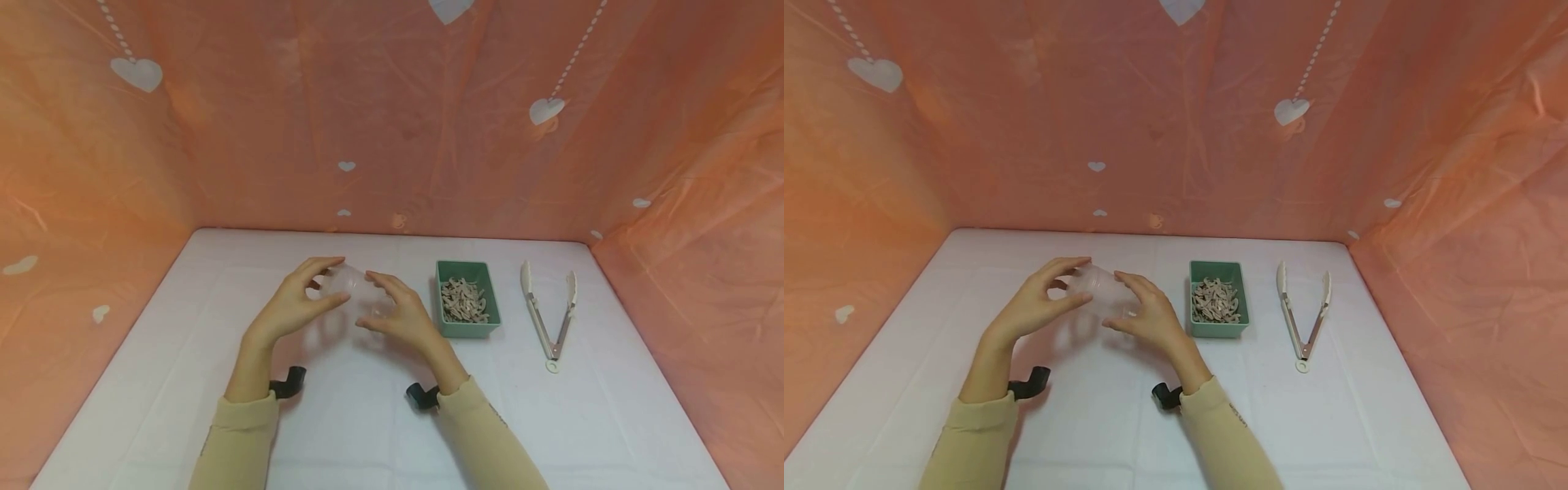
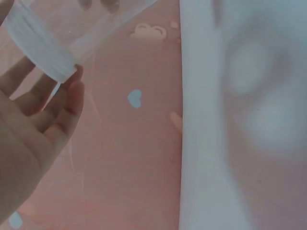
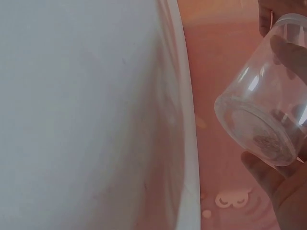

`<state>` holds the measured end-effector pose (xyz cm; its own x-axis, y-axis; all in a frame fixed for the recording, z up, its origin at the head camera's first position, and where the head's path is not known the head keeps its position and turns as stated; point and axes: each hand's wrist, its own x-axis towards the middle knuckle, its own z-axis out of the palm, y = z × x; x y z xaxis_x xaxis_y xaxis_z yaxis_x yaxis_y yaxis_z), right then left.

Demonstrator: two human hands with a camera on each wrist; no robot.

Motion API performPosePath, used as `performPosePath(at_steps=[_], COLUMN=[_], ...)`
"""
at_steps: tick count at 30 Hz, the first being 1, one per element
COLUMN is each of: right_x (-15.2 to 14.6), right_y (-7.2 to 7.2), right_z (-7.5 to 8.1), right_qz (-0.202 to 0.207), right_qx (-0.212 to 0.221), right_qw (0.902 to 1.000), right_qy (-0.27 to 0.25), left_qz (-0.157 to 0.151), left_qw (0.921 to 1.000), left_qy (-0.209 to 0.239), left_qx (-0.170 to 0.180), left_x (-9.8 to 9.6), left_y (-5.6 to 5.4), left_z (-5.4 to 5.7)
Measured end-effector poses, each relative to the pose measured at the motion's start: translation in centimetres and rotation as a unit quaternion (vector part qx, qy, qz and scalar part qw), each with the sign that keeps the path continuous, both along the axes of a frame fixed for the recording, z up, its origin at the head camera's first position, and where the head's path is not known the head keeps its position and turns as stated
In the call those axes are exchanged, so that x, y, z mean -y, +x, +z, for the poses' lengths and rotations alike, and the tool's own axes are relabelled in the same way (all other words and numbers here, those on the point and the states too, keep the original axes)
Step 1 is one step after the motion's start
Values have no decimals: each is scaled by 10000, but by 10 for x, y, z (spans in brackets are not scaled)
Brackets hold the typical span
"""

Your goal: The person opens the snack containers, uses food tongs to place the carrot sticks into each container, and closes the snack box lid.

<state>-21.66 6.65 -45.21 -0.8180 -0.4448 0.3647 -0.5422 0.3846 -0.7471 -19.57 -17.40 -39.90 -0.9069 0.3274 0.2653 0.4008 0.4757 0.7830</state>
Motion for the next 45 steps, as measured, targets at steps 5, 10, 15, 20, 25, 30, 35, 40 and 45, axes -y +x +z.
performPosePath(at_steps=[5,10,15,20,25,30,35,40,45], right_x=[1,2,2,2,2,1,0,0,0], right_y=[0,1,2,2,1,0,0,0,0], right_z=[1,1,-1,-3,-3,-3,-3,-3,-4], right_qz=[-110,-198,-305,-367,-421,-339,-279,-213,-233], right_qx=[-98,-229,-296,-320,-446,-513,-478,-314,-273], right_qw=[9999,9995,9991,9988,9981,9981,9985,9993,9993], right_qy=[-6,-71,-62,-54,-29,-54,2,59,112], left_qz=[408,871,1395,1332,353,-503,-705,-496,-131], left_qw=[9991,9962,9894,9896,9990,9987,9968,9981,9996], left_qy=[27,-41,-390,-520,-153,77,149,132,95], left_qx=[51,44,58,158,206,42,-347,-341,-238], left_x=[-6,-13,-22,-23,-15,-7,-2,0,-2], left_y=[-1,-1,0,1,0,0,-2,-2,-2], left_z=[0,-1,-3,-4,-4,-4,-5,-5,-4])
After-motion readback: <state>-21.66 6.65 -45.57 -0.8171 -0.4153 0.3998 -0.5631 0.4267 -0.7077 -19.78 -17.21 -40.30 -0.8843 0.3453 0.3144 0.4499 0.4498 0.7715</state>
